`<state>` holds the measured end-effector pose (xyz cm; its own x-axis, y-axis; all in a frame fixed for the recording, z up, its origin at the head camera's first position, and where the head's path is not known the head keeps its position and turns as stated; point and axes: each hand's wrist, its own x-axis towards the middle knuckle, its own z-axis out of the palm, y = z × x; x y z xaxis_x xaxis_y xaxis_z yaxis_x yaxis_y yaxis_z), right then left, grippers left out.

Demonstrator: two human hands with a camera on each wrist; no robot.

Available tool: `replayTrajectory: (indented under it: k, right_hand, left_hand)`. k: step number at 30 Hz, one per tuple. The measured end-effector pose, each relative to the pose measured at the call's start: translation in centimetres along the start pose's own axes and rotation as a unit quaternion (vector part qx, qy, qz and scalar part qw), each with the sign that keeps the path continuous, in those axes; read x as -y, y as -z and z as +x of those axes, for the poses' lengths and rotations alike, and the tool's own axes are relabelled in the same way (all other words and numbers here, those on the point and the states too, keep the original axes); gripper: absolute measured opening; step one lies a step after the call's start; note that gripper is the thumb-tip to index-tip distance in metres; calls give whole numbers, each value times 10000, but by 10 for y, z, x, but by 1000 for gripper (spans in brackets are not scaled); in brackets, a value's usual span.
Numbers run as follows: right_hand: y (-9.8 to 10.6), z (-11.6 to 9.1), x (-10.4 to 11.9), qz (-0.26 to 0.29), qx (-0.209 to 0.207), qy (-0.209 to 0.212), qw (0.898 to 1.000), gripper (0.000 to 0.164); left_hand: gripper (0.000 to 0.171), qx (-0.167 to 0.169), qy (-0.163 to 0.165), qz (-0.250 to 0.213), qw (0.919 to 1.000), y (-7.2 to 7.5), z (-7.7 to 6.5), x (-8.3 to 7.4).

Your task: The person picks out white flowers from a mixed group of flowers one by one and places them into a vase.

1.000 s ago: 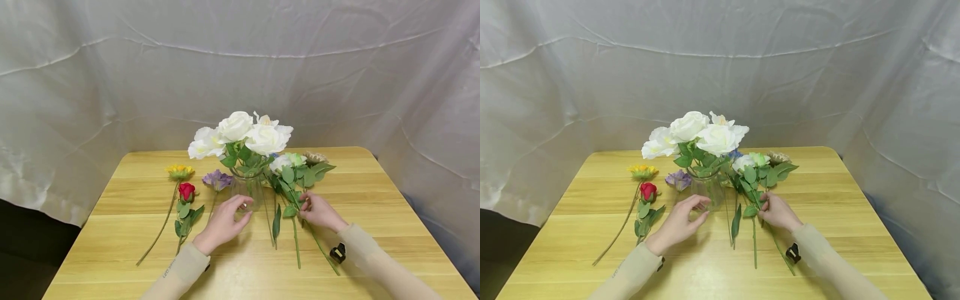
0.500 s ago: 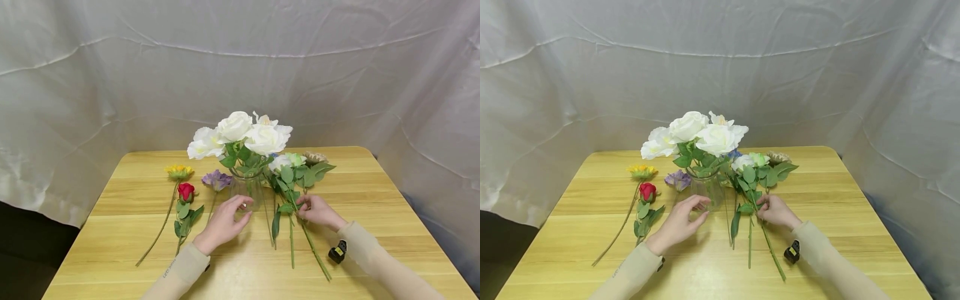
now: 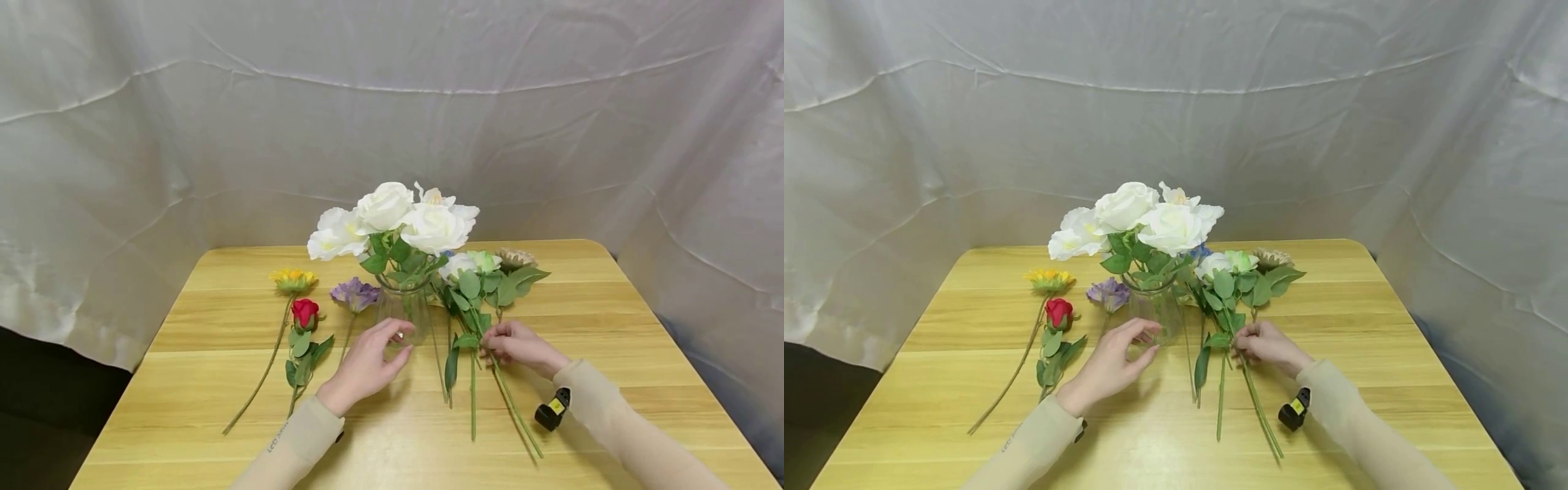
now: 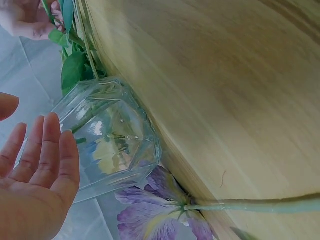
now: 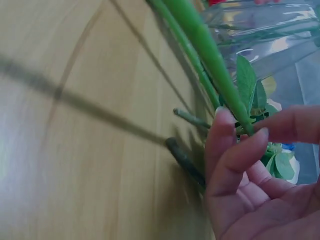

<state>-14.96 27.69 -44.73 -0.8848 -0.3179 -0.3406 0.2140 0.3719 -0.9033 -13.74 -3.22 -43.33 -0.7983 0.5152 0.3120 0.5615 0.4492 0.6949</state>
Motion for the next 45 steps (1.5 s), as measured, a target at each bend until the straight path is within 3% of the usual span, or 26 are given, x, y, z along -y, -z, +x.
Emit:
replayTrajectory:
  k: [6, 13, 21, 26, 33, 45]
  right_hand:
    - [1, 2, -2, 876, 478, -84, 9950, 31]
    - [-4, 0, -2, 1208, 239, -96, 9923, 20]
    - [-7, -7, 1, 1020, -91, 381, 9940, 27]
    - [-7, -13, 4, 621, -477, 715, 9944, 31]
    - [-10, -18, 9, 212, -1063, 971, 9894, 21]
    - [-10, -24, 26, -5, -1482, 1295, 9804, 22]
  left_hand:
    - [33, 18, 58, 52, 10000, -1, 0, 0]
    - [32, 16, 95, 25, 10000, -2, 0, 0]
    - [32, -10, 91, 1, 10000, -2, 0, 3]
    - [33, -16, 82, -11, 10000, -3, 0, 3]
    - [33, -33, 94, 47, 9999, -3, 0, 3]
    - [31, -220, 69, -48, 9997, 0, -2, 5]
